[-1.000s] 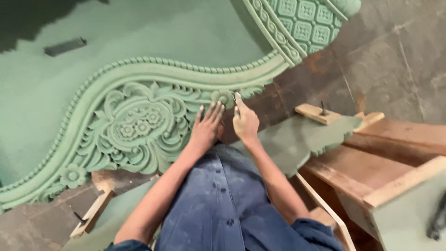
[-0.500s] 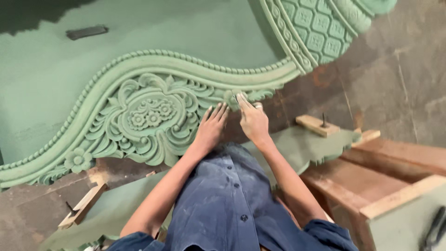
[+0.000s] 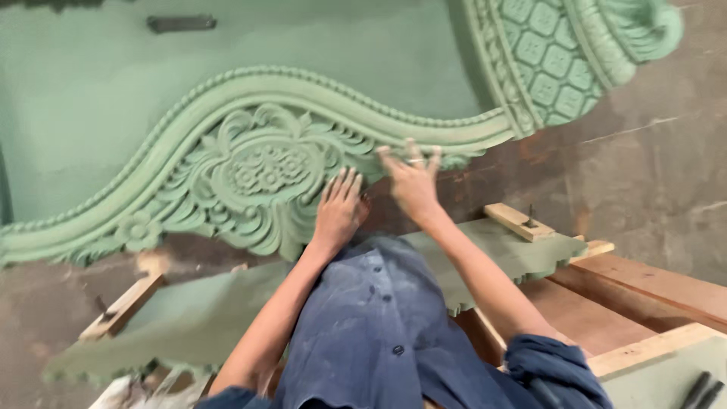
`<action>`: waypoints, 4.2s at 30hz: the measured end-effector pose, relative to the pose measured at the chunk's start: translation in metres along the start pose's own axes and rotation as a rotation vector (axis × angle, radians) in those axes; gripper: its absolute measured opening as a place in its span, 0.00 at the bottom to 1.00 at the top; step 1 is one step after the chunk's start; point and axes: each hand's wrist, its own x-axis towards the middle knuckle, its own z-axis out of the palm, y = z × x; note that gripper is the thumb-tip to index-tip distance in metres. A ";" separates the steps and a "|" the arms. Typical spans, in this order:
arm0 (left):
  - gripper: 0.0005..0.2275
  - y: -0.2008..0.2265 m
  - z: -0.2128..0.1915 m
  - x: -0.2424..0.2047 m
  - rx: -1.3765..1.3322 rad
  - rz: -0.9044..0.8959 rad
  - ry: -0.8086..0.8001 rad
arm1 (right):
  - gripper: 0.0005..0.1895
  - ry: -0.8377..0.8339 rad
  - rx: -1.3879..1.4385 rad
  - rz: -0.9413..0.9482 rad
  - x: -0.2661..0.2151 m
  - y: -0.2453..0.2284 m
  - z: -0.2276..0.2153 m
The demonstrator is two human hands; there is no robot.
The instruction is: The person smooths the surface of a large, light-green decorative panel using a sanding block. They work along the raised floral and geometric patterns, moving the block back and forth to even out the surface. The panel is supported by wooden blocks on a tiled floor.
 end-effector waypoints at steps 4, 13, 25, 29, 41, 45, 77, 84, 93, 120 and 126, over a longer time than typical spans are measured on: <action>0.24 0.000 0.003 0.009 0.045 -0.033 -0.011 | 0.38 -0.078 0.095 -0.032 0.014 0.028 -0.007; 0.22 0.000 0.018 0.018 0.146 0.012 -0.033 | 0.38 -0.114 0.045 -0.082 0.019 0.015 -0.029; 0.24 -0.005 0.013 0.008 0.121 -0.026 -0.043 | 0.39 -0.154 -0.037 -0.172 0.016 -0.001 -0.009; 0.25 -0.002 0.011 0.010 0.110 -0.078 -0.038 | 0.41 -0.180 0.009 -0.156 0.010 0.008 -0.015; 0.21 -0.013 -0.010 0.014 0.091 -0.066 -0.025 | 0.37 -0.226 -0.032 -0.378 0.028 0.012 -0.034; 0.21 -0.011 -0.010 0.012 0.090 -0.115 0.030 | 0.35 -0.231 -0.110 -0.412 0.032 0.009 -0.036; 0.20 0.114 0.057 0.017 0.253 -0.673 0.358 | 0.37 -0.301 0.031 -0.579 0.023 0.036 0.002; 0.19 0.109 0.045 0.028 0.251 -0.708 0.396 | 0.28 -0.099 0.094 -0.700 0.038 0.029 0.001; 0.19 0.104 0.041 0.013 0.252 -0.756 0.397 | 0.25 0.019 0.019 -0.679 0.041 0.012 0.007; 0.15 0.105 0.041 0.003 0.215 -0.726 0.397 | 0.24 0.044 0.036 -0.571 0.034 0.006 0.009; 0.15 0.107 0.041 -0.004 0.212 -0.758 0.353 | 0.24 -0.072 -0.022 -0.522 0.030 0.013 0.011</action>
